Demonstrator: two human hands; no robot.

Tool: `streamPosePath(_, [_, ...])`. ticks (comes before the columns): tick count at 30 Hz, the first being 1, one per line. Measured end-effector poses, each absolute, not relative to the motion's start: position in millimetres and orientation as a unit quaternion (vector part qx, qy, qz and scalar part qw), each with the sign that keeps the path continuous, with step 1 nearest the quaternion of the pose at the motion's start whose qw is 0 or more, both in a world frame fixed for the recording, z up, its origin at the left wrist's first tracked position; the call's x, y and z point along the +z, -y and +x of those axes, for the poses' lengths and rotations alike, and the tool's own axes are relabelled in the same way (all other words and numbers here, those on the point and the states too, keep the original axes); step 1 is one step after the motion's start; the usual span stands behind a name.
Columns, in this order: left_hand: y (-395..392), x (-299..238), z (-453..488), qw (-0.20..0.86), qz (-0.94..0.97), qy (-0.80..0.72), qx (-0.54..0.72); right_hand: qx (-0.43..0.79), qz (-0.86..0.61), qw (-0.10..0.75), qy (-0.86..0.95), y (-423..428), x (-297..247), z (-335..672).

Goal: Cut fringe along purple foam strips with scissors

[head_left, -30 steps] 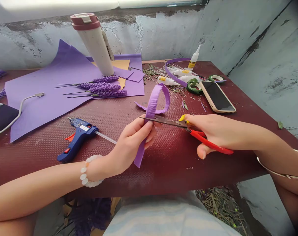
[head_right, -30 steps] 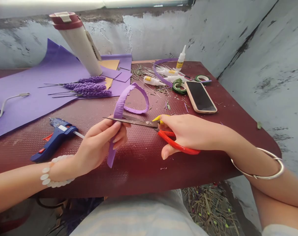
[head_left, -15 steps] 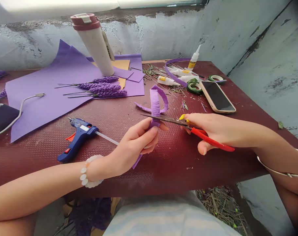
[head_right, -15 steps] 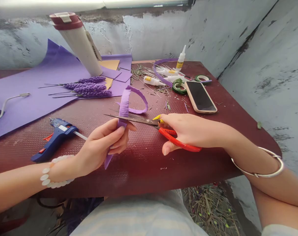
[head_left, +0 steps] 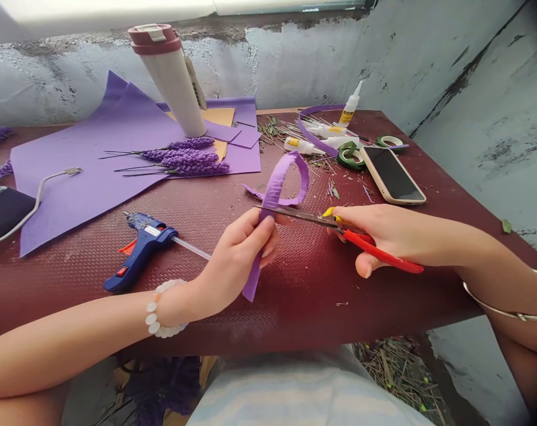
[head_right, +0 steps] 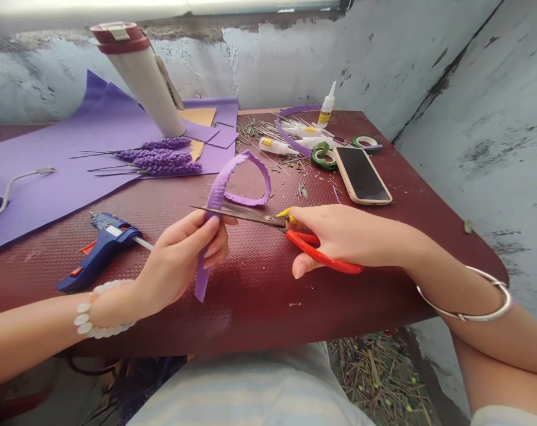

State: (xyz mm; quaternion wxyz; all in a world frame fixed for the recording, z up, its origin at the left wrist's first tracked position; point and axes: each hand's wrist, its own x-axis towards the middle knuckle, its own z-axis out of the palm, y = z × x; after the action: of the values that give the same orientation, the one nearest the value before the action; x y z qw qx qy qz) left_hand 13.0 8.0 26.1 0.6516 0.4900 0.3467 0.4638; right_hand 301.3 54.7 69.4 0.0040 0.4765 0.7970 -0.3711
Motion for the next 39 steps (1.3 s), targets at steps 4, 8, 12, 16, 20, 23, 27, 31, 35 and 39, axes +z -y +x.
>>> streamPosePath(4, [-8.9,23.5,13.0,0.597,0.514,-0.389,0.477,-0.311,0.487,-0.006,-0.816,-55.0,64.3,299.3])
streamPosePath(8, [-8.9,23.0,11.9,0.569,0.544,-0.42,0.451,-0.268,0.476,-0.023,-0.837,-55.2,57.9,297.4])
streamPosePath(12, [-10.8,22.6,11.4,0.603,0.541,-0.395,0.433,-0.228,0.481,-0.018,-0.847,-53.3,55.6,295.2])
streamPosePath(16, [-11.9,21.2,11.5,0.631,0.525,-0.394,0.414,-0.212,0.48,-0.028,-0.851,-50.4,57.6,292.0])
streamPosePath(20, [-11.4,20.7,11.7,0.639,0.527,-0.38,0.412,-0.228,0.482,-0.03,-0.846,-49.8,58.3,290.6])
streamPosePath(23, [-10.6,22.0,11.4,0.646,0.525,-0.366,0.416,-0.254,0.475,-0.029,-0.842,-51.2,53.4,293.1])
streamPosePath(27, [-10.0,22.7,11.4,0.644,0.535,-0.354,0.417,-0.252,0.453,-0.036,-0.854,-52.7,46.9,297.7])
streamPosePath(31, [-9.9,21.7,12.6,0.621,0.552,-0.364,0.42,-0.222,0.452,-0.038,-0.863,-52.4,50.6,296.6])
streamPosePath(35, [-9.4,22.7,13.5,0.609,0.564,-0.377,0.411,-0.184,0.451,-0.029,-0.873,-51.2,47.1,297.5])
streamPosePath(39, [-8.3,24.8,13.9,0.604,0.57,-0.385,0.402,-0.133,0.439,-0.051,-0.887,-49.9,29.7,304.3])
